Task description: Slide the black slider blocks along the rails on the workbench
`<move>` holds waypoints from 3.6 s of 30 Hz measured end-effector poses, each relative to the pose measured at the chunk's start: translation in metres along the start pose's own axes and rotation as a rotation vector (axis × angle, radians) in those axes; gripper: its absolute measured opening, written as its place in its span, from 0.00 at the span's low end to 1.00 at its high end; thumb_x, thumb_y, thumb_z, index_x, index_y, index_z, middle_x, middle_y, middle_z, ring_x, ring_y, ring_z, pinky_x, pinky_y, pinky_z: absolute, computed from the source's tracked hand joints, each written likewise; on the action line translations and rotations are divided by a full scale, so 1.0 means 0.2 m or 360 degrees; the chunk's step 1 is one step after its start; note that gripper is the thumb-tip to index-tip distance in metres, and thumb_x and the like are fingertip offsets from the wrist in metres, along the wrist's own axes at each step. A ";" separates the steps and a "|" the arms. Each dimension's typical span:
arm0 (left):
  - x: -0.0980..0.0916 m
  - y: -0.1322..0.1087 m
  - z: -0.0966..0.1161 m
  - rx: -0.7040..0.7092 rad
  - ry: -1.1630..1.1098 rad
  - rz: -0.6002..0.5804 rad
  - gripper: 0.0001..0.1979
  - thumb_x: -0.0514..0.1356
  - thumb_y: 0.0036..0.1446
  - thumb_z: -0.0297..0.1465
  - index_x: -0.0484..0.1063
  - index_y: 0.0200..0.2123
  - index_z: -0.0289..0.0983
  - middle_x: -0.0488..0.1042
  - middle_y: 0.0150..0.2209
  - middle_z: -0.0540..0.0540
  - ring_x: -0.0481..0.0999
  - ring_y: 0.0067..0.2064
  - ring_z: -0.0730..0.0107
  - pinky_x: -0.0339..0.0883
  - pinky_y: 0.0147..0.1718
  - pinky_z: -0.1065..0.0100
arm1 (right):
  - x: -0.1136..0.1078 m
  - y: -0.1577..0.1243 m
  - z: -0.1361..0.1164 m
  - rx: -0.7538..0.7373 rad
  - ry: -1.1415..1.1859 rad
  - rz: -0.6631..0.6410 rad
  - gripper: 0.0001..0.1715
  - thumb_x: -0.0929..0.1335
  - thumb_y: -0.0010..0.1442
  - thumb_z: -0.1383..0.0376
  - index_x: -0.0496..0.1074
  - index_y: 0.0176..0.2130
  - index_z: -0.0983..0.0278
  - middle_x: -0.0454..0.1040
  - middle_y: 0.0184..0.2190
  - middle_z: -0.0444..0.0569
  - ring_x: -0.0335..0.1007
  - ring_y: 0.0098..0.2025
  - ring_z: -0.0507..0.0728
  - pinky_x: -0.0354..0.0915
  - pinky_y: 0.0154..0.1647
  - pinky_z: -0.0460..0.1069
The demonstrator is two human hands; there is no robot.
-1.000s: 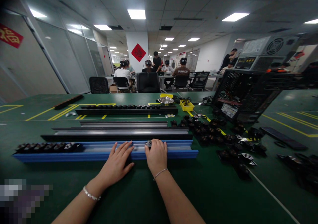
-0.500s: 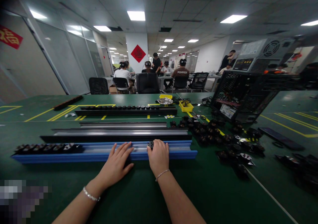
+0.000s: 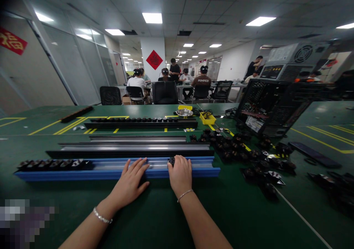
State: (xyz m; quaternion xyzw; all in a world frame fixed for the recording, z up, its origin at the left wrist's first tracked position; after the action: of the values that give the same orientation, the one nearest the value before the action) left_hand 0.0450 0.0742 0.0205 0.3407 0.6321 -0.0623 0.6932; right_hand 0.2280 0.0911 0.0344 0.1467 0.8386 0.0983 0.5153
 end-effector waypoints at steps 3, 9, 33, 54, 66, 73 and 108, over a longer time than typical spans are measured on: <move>0.00 0.00 0.00 0.0010 -0.0003 0.0022 0.26 0.54 0.56 0.38 0.59 0.58 0.42 0.59 0.61 0.42 0.56 0.62 0.53 0.44 0.59 0.42 | 0.00 0.00 0.01 0.0014 0.0005 -0.0011 0.22 0.61 0.61 0.61 0.68 0.50 0.70 0.70 0.51 0.57 0.60 0.56 0.60 0.46 0.61 0.58; 0.00 0.00 0.00 -0.0005 0.0015 -0.0002 0.25 0.55 0.56 0.38 0.60 0.57 0.42 0.60 0.61 0.43 0.56 0.62 0.53 0.45 0.60 0.42 | -0.01 0.00 0.04 0.0027 -0.0012 0.0017 0.22 0.60 0.61 0.61 0.68 0.50 0.70 0.70 0.51 0.57 0.60 0.56 0.60 0.45 0.61 0.58; -0.01 0.00 0.00 -0.0003 -0.0013 -0.0002 0.25 0.55 0.56 0.38 0.59 0.57 0.42 0.59 0.61 0.43 0.55 0.62 0.53 0.45 0.59 0.42 | -0.04 -0.01 0.11 -0.0001 -0.0046 0.0107 0.21 0.59 0.61 0.61 0.68 0.49 0.70 0.71 0.49 0.56 0.61 0.55 0.60 0.46 0.60 0.57; -0.01 0.00 0.00 0.0003 -0.0010 -0.0001 0.25 0.54 0.57 0.38 0.59 0.57 0.42 0.60 0.61 0.42 0.55 0.62 0.53 0.44 0.60 0.42 | -0.05 -0.03 0.14 -0.0080 -0.0081 0.0310 0.22 0.60 0.59 0.59 0.70 0.47 0.70 0.72 0.48 0.58 0.62 0.54 0.60 0.47 0.60 0.58; -0.01 0.00 0.00 -0.0001 -0.0004 -0.0001 0.24 0.54 0.56 0.37 0.59 0.57 0.42 0.59 0.61 0.42 0.55 0.62 0.54 0.44 0.60 0.42 | -0.06 -0.03 0.17 -0.0023 -0.0101 0.0325 0.23 0.59 0.60 0.60 0.69 0.47 0.72 0.72 0.48 0.59 0.62 0.54 0.60 0.46 0.60 0.57; -0.01 0.00 0.00 0.0019 -0.0002 0.0056 0.24 0.55 0.55 0.36 0.60 0.56 0.42 0.60 0.60 0.41 0.57 0.62 0.53 0.44 0.60 0.43 | -0.06 -0.04 0.19 -0.0010 -0.0099 0.0353 0.22 0.59 0.60 0.60 0.69 0.47 0.71 0.72 0.48 0.59 0.62 0.53 0.60 0.47 0.59 0.58; 0.00 0.00 0.00 0.0025 0.0034 0.0013 0.25 0.54 0.56 0.37 0.59 0.57 0.41 0.59 0.61 0.42 0.55 0.62 0.54 0.44 0.60 0.43 | -0.12 -0.03 0.27 0.0177 -0.0186 0.0307 0.22 0.59 0.60 0.62 0.69 0.48 0.72 0.71 0.49 0.58 0.62 0.53 0.61 0.44 0.60 0.59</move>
State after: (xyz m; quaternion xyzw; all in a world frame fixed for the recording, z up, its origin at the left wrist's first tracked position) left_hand 0.0441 0.0746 0.0195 0.3493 0.6376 -0.0609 0.6839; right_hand 0.2856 0.0785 0.0275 0.2605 0.7933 0.0918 0.5426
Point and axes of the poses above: each hand's wrist, its own y-axis towards the middle knuckle, its own x-axis out of the palm, z = x × y, the point moved 7 cm from there along y, towards the middle knuckle
